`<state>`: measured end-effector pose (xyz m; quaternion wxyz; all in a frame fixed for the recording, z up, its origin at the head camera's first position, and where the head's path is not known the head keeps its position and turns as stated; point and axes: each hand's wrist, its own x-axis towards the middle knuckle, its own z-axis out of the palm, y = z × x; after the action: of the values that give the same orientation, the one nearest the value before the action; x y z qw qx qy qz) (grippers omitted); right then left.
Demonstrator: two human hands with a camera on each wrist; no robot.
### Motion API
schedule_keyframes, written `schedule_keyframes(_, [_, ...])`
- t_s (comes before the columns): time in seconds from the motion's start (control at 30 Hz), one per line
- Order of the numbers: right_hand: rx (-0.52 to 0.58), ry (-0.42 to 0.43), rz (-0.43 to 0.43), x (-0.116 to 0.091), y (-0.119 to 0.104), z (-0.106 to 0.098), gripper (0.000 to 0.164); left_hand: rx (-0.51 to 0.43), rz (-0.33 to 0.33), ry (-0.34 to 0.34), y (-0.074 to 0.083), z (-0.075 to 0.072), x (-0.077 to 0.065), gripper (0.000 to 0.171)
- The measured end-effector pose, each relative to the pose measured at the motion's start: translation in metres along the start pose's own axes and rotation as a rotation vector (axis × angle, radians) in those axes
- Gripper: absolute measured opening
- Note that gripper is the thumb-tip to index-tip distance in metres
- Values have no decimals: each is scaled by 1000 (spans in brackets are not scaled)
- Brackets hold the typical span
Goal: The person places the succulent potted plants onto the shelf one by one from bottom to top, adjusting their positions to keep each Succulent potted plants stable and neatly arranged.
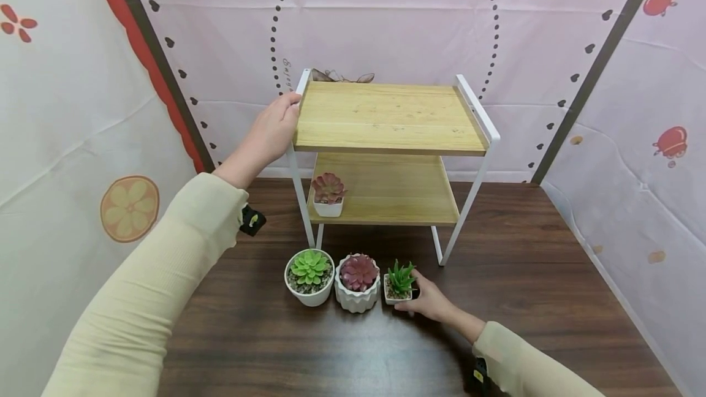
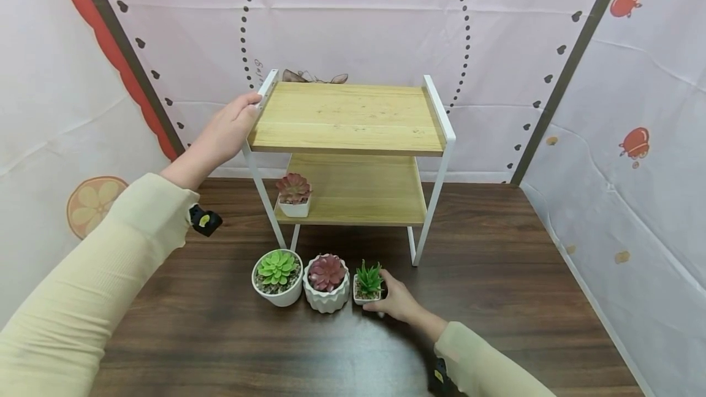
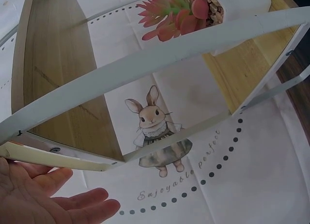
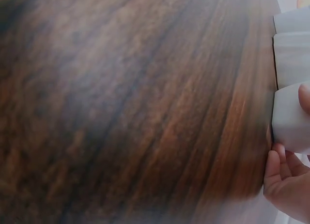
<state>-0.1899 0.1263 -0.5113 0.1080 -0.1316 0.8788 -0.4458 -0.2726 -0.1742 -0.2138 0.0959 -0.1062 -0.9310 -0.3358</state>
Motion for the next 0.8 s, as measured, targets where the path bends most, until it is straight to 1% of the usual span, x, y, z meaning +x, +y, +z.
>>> schedule_keyframes(0.27, [4,13,44,-2,-2,-2,92,-5,5,1,2,1,0,46])
schedule_keyframes(0.33, [12,18,60,-2,-3,-4,92,-3,5,2,2,0,0,46])
schedule_keyframes(0.5, [-15,33,77,-4,-9,-13,89,2,3,2,2,0,0,46])
schedule_keyframes(0.63, [-26,53,41,-4,-22,-27,85,2,0,4,2,0,0,45])
schedule_keyframes(0.8, [-59,58,-7,-3,-47,-49,82,5,2,9,2,-1,0,44])
